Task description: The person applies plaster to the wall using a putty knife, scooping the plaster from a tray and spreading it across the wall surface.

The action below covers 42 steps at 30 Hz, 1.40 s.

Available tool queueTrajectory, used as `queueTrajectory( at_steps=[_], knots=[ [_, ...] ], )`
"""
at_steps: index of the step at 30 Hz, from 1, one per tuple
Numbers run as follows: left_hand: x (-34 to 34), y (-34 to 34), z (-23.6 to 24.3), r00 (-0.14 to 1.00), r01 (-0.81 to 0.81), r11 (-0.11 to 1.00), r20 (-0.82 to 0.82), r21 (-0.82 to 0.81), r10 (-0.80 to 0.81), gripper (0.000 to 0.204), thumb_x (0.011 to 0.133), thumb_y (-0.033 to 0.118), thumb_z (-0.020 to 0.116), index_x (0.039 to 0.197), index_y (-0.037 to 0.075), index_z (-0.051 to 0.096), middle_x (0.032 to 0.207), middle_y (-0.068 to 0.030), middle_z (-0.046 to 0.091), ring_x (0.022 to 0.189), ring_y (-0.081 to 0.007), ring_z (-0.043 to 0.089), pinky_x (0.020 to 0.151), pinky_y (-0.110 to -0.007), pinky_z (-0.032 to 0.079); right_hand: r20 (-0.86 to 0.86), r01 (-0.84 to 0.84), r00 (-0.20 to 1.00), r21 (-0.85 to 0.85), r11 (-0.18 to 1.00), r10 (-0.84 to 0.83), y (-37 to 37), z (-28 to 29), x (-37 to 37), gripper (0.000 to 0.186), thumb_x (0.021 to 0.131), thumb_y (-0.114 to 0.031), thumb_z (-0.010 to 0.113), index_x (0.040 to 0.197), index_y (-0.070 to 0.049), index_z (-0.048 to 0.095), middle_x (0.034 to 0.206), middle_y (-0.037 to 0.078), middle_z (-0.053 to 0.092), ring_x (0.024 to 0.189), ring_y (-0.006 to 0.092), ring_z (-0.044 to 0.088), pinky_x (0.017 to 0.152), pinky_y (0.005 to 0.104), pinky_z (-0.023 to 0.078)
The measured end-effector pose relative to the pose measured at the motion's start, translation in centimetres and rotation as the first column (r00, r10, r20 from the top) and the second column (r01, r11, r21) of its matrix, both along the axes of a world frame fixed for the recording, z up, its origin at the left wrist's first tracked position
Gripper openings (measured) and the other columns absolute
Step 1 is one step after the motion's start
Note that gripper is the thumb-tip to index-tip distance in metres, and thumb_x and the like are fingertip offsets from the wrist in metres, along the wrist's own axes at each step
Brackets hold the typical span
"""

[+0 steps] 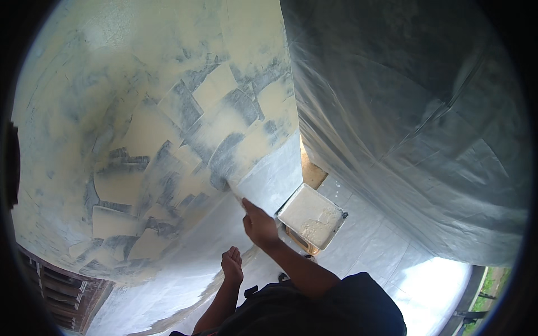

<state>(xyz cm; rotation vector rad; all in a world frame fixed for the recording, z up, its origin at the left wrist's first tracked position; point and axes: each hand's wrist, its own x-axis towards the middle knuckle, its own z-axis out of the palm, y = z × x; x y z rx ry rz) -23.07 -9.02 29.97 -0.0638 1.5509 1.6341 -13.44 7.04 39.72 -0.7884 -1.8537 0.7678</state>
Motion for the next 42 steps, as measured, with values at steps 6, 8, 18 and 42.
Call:
queueTrajectory(
  at_steps=[6,8,18,42],
  knots=[
    [0.9,-1.8,0.2,0.998,0.045,0.999,0.031,0.000,-0.045,0.063,0.097,0.035,0.034,0.148,-0.001,0.031,0.155,-0.0190,0.030,0.146,-0.0287,0.025,0.120,-0.040,0.012,0.031,0.454,0.891,-0.064,0.889,-0.453,13.0,4.1,1.9,0.041,0.089,-0.005,0.052,0.128,0.006,0.053,0.114,0.025,0.064,0.098,0.0373,0.065,0.084,0.0407,0.055],
    [1.0,-2.2,0.0,0.998,0.062,0.998,0.030,-0.004,-0.062,0.062,0.098,0.035,0.034,0.148,-0.001,0.031,0.155,-0.0189,0.031,0.146,-0.0286,0.026,0.120,-0.040,0.012,0.013,0.430,0.901,0.091,0.898,-0.433,12.3,5.3,-1.4,0.048,0.086,-0.004,0.055,0.133,0.006,0.049,0.113,0.025,0.064,0.096,0.0345,0.066,0.079,0.0403,0.055],
    [-0.5,-3.0,0.7,0.996,0.088,0.996,0.006,-0.036,-0.088,0.064,0.094,0.034,0.031,0.148,0.000,0.031,0.155,-0.0182,0.031,0.146,-0.0281,0.026,0.119,-0.039,0.013,0.047,0.137,0.989,0.083,0.987,-0.141,-0.2,0.4,-1.5,0.046,0.088,-0.004,0.057,0.133,0.002,0.051,0.123,0.022,0.061,0.095,0.0352,0.066,0.084,0.0377,0.055],
    [-0.9,2.2,3.1,0.991,0.125,0.984,-0.070,0.128,-0.117,0.065,0.095,0.036,0.034,0.149,-0.002,0.029,0.155,-0.0194,0.029,0.147,-0.0297,0.023,0.120,-0.040,0.011,-0.306,0.020,0.902,-0.673,0.739,-0.304,3.1,-3.2,6.5,0.017,0.088,-0.002,0.062,0.101,0.008,0.065,0.093,0.013,0.068,0.077,0.0189,0.068,0.071,0.0295,0.056]
  ],
)
